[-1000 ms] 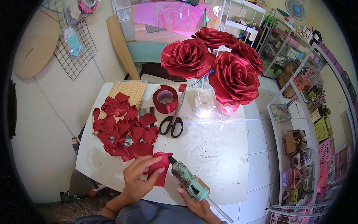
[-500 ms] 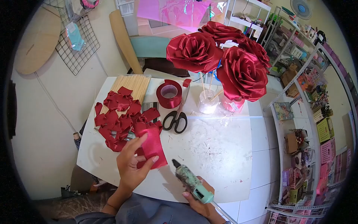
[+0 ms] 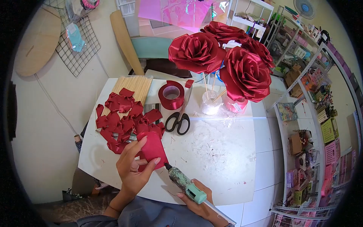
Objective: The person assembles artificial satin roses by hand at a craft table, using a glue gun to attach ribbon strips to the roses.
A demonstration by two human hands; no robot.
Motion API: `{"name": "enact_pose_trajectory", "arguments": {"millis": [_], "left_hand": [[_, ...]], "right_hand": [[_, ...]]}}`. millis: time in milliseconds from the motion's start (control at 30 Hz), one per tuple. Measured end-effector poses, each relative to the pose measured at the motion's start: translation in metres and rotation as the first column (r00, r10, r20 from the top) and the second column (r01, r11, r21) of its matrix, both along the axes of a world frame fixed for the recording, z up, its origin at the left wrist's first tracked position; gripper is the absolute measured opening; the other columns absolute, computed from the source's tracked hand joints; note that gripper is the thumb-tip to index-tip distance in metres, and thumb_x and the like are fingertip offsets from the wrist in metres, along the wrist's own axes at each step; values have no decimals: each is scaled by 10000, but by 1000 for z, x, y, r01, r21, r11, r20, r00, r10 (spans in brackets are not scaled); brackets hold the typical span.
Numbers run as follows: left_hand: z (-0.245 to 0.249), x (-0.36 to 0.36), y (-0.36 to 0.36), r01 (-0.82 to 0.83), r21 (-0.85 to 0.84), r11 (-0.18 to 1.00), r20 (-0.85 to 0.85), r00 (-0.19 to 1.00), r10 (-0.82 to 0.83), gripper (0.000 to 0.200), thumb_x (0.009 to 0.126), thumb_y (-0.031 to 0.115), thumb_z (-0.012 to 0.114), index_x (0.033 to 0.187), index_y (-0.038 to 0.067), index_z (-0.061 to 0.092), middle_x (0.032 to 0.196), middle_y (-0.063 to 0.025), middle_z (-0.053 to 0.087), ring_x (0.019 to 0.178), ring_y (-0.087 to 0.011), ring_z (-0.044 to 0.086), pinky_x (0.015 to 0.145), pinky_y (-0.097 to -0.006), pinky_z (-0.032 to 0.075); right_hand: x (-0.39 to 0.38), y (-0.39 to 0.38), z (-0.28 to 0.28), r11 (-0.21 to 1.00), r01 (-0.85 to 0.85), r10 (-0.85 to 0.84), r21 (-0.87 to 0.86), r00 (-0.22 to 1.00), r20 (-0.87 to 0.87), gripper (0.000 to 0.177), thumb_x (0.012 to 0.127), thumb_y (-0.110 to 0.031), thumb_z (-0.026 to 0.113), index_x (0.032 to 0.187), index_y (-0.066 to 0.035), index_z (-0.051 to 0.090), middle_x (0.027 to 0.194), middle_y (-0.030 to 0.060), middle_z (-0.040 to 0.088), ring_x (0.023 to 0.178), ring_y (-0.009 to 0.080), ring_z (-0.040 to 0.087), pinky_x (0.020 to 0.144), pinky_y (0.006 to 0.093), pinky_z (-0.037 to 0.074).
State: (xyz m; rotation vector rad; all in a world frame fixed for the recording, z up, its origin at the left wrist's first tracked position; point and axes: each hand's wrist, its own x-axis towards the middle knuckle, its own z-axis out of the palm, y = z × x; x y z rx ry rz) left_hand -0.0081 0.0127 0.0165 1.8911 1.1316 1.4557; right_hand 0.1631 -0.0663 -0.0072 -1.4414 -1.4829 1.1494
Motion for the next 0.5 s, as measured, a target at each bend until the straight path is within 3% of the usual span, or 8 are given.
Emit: {"name": "enact_pose_trajectory", "arguments": {"millis": [233, 333, 400, 433, 500], "left_hand": [[-1, 2, 0, 76, -89, 993, 88, 994, -68, 557, 645, -135, 606, 1154, -28, 406, 1134, -144, 377, 1027, -202, 457, 754, -288, 517], [4, 2, 2, 92, -211, 973, 162, 985, -57, 566, 647, -147, 593, 1163, -42, 385, 1140, -132, 364, 1063, -218, 432, 788, -310, 502], [5, 3, 4, 193, -170, 966, 396, 911, -112, 557, 651, -161, 570, 1163, -64, 371, 1148, -146, 374, 1070, -234, 429, 798, -314, 494], [6, 2, 3, 194, -168, 967, 396, 911, -114, 557, 651, -161, 570, 1163, -64, 371, 1148, -146, 374, 1070, -234, 429, 798, -314, 494], [8, -3, 2, 242, -213, 947, 488, 866, -111, 547, 676, -132, 582, 1174, -45, 373, 1125, -132, 421, 1035, -220, 459, 782, -296, 500]], "right_hand": [[1, 1, 0, 999, 49, -50, -23, 998, -32, 301, 741, -229, 643, 831, 29, 519, 678, 100, 496, 589, 178, 484, 529, 286, 396], [7, 4, 2, 996, 74, -78, 56, 994, 78, 247, 742, -163, 629, 837, 37, 522, 707, 127, 517, 613, 204, 522, 542, 283, 410], [9, 5, 0, 966, 246, -252, 73, 964, 85, 236, 730, -92, 606, 893, 46, 507, 742, 165, 519, 650, 280, 541, 570, 320, 424], [12, 9, 3, 961, 214, -254, 177, 936, 244, 300, 722, -65, 585, 969, 58, 467, 805, 204, 500, 681, 356, 519, 594, 372, 425], [15, 15, 3, 951, 186, -273, 249, 881, 387, 393, 729, -100, 579, 1041, 75, 415, 837, 231, 459, 684, 383, 495, 600, 400, 423]]}}
